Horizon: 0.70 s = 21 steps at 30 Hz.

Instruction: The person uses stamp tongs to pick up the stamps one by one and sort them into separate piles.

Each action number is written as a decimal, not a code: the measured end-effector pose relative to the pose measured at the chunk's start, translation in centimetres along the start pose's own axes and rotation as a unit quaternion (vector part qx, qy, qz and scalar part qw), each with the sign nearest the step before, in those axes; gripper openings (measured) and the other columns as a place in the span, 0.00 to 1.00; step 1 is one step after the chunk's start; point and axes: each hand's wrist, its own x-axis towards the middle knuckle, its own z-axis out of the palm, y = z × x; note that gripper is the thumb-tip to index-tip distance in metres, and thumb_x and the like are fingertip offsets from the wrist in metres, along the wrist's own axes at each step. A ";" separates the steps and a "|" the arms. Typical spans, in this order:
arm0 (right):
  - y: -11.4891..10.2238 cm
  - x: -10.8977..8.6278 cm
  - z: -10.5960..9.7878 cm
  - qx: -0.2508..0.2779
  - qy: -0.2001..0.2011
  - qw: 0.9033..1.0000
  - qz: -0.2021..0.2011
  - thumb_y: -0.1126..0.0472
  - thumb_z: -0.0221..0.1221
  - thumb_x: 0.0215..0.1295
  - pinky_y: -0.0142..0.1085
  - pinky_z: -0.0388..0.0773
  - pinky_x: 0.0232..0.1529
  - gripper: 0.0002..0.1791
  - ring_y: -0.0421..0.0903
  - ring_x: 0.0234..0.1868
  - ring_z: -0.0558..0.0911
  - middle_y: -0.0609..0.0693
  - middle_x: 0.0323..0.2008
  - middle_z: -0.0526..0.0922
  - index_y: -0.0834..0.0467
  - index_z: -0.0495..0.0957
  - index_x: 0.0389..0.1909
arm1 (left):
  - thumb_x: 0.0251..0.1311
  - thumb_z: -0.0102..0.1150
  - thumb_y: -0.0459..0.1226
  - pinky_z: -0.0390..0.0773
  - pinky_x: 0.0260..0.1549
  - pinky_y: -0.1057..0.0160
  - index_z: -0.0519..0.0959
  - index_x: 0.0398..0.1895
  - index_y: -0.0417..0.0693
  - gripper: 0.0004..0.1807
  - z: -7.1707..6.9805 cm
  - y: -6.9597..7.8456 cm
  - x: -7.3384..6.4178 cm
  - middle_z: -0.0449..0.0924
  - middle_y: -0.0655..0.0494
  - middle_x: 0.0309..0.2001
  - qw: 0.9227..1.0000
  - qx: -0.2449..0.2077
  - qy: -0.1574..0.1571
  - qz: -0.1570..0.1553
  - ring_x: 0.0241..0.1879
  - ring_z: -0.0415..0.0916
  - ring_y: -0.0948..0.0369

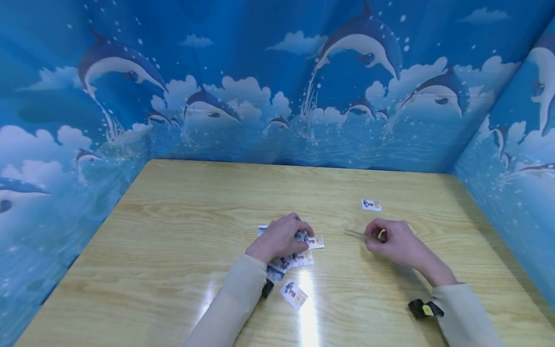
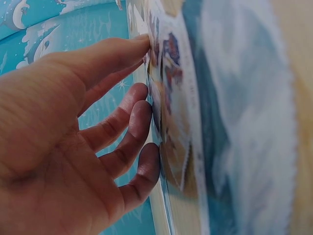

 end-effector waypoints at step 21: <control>-1.9 0.5 1.2 0.005 -0.058 0.998 -0.008 0.64 0.67 0.61 0.30 0.72 0.27 0.05 0.36 0.27 0.74 0.43 0.28 0.81 0.53 0.83 0.37 | 0.66 0.67 0.46 0.72 0.60 0.51 0.84 0.55 0.65 0.15 0.0 0.0 0.0 0.76 0.59 0.54 1.000 -0.001 -0.001 -0.001 0.51 0.73 0.60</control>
